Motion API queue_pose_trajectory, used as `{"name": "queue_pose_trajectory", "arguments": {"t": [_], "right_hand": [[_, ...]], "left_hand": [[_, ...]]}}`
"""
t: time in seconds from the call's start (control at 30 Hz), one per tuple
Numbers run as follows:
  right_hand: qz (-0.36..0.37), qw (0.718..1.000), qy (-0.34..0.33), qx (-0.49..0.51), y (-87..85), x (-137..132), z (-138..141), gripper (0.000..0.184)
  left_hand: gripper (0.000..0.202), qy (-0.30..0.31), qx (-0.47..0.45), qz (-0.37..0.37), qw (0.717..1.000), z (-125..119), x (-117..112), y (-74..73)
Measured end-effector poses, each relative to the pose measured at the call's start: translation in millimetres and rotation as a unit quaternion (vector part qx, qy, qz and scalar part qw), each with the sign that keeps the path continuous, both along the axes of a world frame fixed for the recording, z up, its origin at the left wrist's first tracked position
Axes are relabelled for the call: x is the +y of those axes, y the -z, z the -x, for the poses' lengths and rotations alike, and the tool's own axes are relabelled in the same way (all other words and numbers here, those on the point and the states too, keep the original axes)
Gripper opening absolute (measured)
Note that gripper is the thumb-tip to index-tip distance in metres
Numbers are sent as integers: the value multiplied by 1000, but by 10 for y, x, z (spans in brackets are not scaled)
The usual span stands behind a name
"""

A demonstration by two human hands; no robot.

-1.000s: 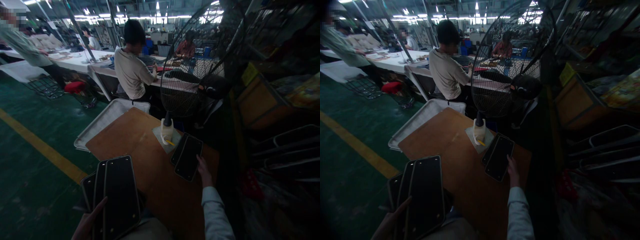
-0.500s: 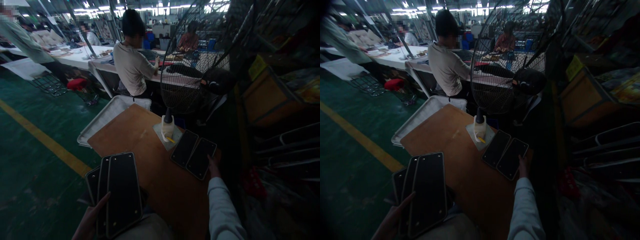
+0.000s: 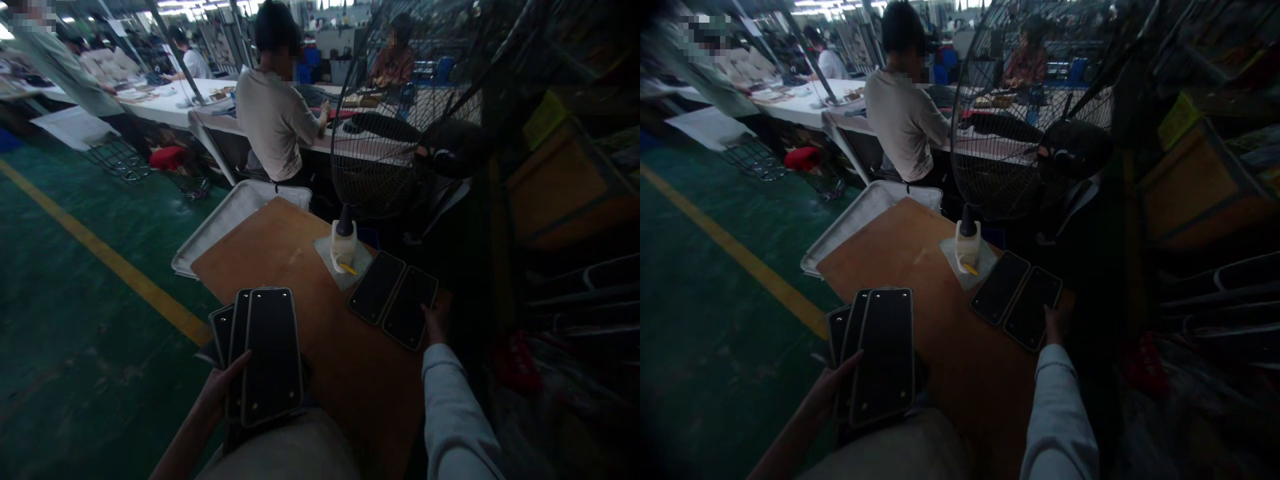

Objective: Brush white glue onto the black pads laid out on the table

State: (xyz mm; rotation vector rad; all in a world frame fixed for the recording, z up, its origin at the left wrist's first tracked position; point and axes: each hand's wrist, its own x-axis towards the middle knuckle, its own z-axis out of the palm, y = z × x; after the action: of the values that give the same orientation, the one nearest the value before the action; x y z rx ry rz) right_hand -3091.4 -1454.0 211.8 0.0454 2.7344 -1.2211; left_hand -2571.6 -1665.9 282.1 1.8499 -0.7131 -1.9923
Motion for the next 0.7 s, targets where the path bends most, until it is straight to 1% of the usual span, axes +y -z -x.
{"name": "queue_pose_trajectory", "arguments": {"t": [0.07,0.1,0.13,0.2,0.27,0.3,0.37,0.4,0.43,0.5,0.6,0.7], "right_hand": [[10,1000,0,-22,-69,-139,-182,48],[25,999,-12,-40,-88,-242,-343,51],[45,997,-32,-62,-99,-361,-560,52],[96,979,-108,-140,-107,-614,-1152,47],[148,943,-198,-223,-107,-840,-1868,41],[168,926,-230,-249,-106,-930,-2221,41],[196,900,-270,-280,-99,-1046,-2816,45],[209,893,-272,-289,-93,-1068,-3029,48],[230,891,-253,-298,-84,-1067,-3180,48],[250,896,-214,-300,-59,-1002,-3314,47],[246,913,-163,-283,-26,-766,-3277,46],[239,927,-114,-268,-10,-378,-3237,49]], "left_hand": [[50,8,27,1,1000,31,-1,16],[52,11,43,8,999,52,-4,26],[53,17,58,15,998,77,-7,38],[55,35,82,23,996,138,-8,60],[57,54,91,26,994,205,3,80],[57,64,94,31,993,237,12,88],[58,81,99,46,991,294,32,101],[57,90,105,52,989,316,40,105],[56,98,115,55,987,334,45,108],[55,102,130,49,985,354,44,112],[53,110,115,20,987,342,15,129],[50,136,90,-4,987,295,-38,178]]}}
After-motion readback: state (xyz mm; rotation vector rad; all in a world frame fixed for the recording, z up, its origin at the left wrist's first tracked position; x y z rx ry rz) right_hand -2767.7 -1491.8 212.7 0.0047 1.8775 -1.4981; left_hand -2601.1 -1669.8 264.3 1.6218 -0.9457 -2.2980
